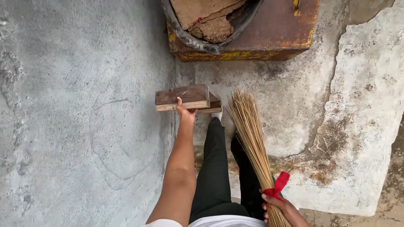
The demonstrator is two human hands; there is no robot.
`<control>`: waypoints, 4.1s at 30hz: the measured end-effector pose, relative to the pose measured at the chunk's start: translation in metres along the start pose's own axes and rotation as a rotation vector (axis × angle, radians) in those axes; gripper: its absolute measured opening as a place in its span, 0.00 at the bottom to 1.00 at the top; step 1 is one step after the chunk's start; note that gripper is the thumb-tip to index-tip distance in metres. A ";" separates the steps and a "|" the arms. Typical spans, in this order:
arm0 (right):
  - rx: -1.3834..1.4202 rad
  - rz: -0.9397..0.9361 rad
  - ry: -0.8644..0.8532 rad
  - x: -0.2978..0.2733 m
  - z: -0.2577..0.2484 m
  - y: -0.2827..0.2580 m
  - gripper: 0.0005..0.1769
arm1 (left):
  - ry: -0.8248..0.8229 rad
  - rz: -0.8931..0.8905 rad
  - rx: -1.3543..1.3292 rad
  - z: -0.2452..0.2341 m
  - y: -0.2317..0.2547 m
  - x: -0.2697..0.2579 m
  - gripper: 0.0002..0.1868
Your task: Sweep the floor in an outdoor area using a handheld broom.
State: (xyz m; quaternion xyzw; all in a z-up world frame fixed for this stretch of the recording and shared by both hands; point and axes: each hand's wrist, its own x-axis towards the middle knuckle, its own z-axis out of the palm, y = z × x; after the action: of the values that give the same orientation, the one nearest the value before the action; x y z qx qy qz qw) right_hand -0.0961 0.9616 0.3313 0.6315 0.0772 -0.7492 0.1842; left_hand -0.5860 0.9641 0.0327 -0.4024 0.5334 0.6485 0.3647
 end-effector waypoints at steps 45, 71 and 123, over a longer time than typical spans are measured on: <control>0.564 -0.265 0.087 -0.086 0.124 -0.171 0.29 | -0.844 0.289 2.006 0.107 0.019 -0.098 0.30; -0.429 -0.465 0.420 0.122 -0.289 -0.324 0.46 | -0.251 -0.098 3.346 0.368 -0.260 -0.275 0.76; 0.519 -0.572 0.171 0.102 -0.373 -0.685 0.20 | -0.647 0.173 2.341 0.633 -0.366 -0.139 0.13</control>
State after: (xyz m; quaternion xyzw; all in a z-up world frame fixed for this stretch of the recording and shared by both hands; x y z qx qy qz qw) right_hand -0.0233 1.7035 0.0803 0.6704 0.0731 -0.7095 -0.2048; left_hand -0.2829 1.6426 0.0815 0.3870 0.7055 -0.1322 0.5788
